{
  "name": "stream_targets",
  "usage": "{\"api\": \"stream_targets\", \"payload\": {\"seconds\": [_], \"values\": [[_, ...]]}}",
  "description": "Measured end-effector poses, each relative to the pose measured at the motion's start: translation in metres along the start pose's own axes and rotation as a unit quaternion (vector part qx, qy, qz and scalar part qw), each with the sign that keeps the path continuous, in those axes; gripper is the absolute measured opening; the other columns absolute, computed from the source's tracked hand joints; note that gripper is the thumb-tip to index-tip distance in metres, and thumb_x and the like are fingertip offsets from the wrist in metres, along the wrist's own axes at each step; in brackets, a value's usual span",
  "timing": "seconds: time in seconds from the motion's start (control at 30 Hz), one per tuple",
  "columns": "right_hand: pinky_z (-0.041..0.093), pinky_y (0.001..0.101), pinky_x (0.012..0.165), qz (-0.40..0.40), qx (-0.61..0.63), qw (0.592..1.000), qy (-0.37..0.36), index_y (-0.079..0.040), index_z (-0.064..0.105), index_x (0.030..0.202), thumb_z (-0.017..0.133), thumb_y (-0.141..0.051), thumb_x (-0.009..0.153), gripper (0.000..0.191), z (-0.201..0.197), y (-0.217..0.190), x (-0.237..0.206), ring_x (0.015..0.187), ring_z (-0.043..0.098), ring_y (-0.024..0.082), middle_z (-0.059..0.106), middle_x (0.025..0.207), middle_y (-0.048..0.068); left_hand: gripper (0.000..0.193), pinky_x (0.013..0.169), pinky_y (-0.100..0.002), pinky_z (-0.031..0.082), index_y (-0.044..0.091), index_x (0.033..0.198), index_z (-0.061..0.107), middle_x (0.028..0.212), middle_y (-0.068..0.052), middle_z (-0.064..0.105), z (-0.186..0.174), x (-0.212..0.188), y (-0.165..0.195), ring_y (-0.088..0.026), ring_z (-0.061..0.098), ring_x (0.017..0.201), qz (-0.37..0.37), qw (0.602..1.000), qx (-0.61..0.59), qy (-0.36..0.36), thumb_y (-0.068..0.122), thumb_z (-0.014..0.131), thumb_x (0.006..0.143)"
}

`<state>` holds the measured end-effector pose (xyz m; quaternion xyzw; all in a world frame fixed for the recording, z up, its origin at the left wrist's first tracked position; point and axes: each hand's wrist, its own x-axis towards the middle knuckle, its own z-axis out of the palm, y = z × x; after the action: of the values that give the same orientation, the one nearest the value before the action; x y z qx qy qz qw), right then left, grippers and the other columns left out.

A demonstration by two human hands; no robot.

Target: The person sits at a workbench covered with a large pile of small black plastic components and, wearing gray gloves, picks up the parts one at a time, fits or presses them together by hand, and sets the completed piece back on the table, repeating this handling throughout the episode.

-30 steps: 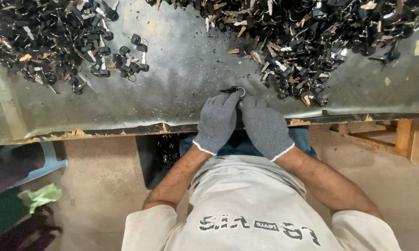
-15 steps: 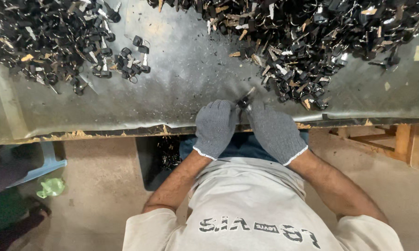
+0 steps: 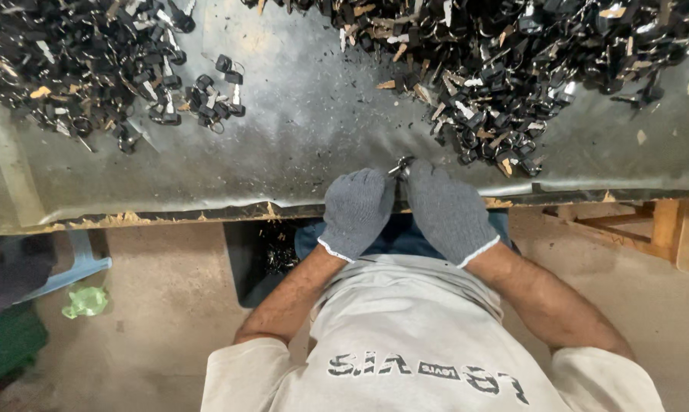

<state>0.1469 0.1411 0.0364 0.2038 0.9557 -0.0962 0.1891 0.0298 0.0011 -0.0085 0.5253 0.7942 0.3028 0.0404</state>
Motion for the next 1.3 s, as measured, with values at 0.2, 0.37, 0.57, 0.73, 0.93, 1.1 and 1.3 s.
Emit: {"api": "stream_targets", "payload": {"seconds": [0.2, 0.37, 0.57, 0.73, 0.93, 1.1, 1.3], "values": [[0.062, 0.0412, 0.068, -0.152, 0.205, 0.935, 0.248, -0.001, 0.063, 0.108, 0.061, -0.023, 0.097, 0.025, -0.001, 0.013, 0.006, 0.091, 0.074, 0.037, 0.068, 0.124, 0.034, 0.027, 0.059, -0.048, 0.048, 0.01, 0.085, 0.066, 0.073, -0.013, 0.064, -0.02, 0.005, 0.01, -0.034, 0.064, 0.065, -0.073, 0.988, 0.028, -0.135, 0.033, 0.072, 0.098], [0.059, 0.0479, 0.06, -0.014, 0.142, 0.989, 0.037, -0.001, 0.061, 0.11, 0.061, -0.029, 0.102, 0.029, 0.014, -0.006, -0.005, 0.069, 0.073, 0.037, 0.072, 0.083, 0.022, 0.022, 0.07, -0.045, 0.051, 0.005, 0.105, 0.069, 0.09, -0.016, 0.069, -0.042, 0.023, -0.002, -0.034, 0.067, 0.081, -0.046, 0.997, -0.025, -0.062, 0.023, 0.069, 0.094], [0.058, 0.0465, 0.056, -0.054, 0.15, 0.986, 0.049, 0.004, 0.058, 0.112, 0.061, -0.026, 0.097, 0.034, 0.009, -0.017, -0.004, 0.066, 0.072, 0.036, 0.07, 0.073, 0.02, 0.019, 0.091, -0.045, 0.051, 0.012, 0.106, 0.071, 0.1, -0.009, 0.073, -0.024, 0.052, -0.014, -0.032, 0.068, 0.099, 0.01, 0.992, -0.122, -0.025, 0.019, 0.075, 0.088], [0.057, 0.0438, 0.052, 0.068, 0.092, 0.99, 0.077, 0.004, 0.057, 0.117, 0.056, -0.028, 0.109, 0.032, -0.001, 0.005, -0.009, 0.068, 0.072, 0.034, 0.07, 0.079, 0.021, 0.029, 0.079, -0.045, 0.051, 0.009, 0.107, 0.071, 0.093, -0.011, 0.071, -0.017, 0.033, -0.012, -0.032, 0.068, 0.087, -0.062, 0.993, -0.07, -0.069, 0.022, 0.079, 0.083], [0.057, 0.0435, 0.052, -0.035, 0.169, 0.971, 0.168, 0.011, 0.055, 0.124, 0.065, -0.03, 0.095, 0.051, 0.004, -0.001, 0.002, 0.069, 0.071, 0.035, 0.07, 0.083, 0.025, 0.022, 0.079, -0.045, 0.051, 0.012, 0.103, 0.067, 0.093, -0.009, 0.069, -0.013, 0.023, -0.011, -0.031, 0.067, 0.087, -0.021, 0.999, -0.036, -0.024, 0.015, 0.075, 0.084], [0.058, 0.0422, 0.054, -0.054, 0.065, 0.979, 0.183, 0.002, 0.06, 0.108, 0.066, -0.02, 0.095, 0.027, 0.005, -0.008, 0.005, 0.068, 0.071, 0.032, 0.069, 0.08, 0.019, 0.021, 0.082, -0.047, 0.049, 0.008, 0.103, 0.061, 0.092, -0.013, 0.064, -0.006, 0.023, -0.017, -0.034, 0.064, 0.09, 0.015, 0.998, 0.003, -0.056, 0.014, 0.07, 0.085], [0.058, 0.039, 0.054, -0.001, 0.054, 0.991, 0.126, -0.003, 0.058, 0.104, 0.058, -0.009, 0.094, 0.011, 0.02, -0.024, 0.005, 0.068, 0.073, 0.03, 0.068, 0.079, 0.015, 0.024, 0.086, -0.047, 0.049, 0.004, 0.108, 0.062, 0.094, -0.015, 0.062, -0.001, 0.017, -0.013, -0.034, 0.062, 0.092, 0.07, 0.993, 0.067, -0.068, 0.012, 0.064, 0.086]]}}
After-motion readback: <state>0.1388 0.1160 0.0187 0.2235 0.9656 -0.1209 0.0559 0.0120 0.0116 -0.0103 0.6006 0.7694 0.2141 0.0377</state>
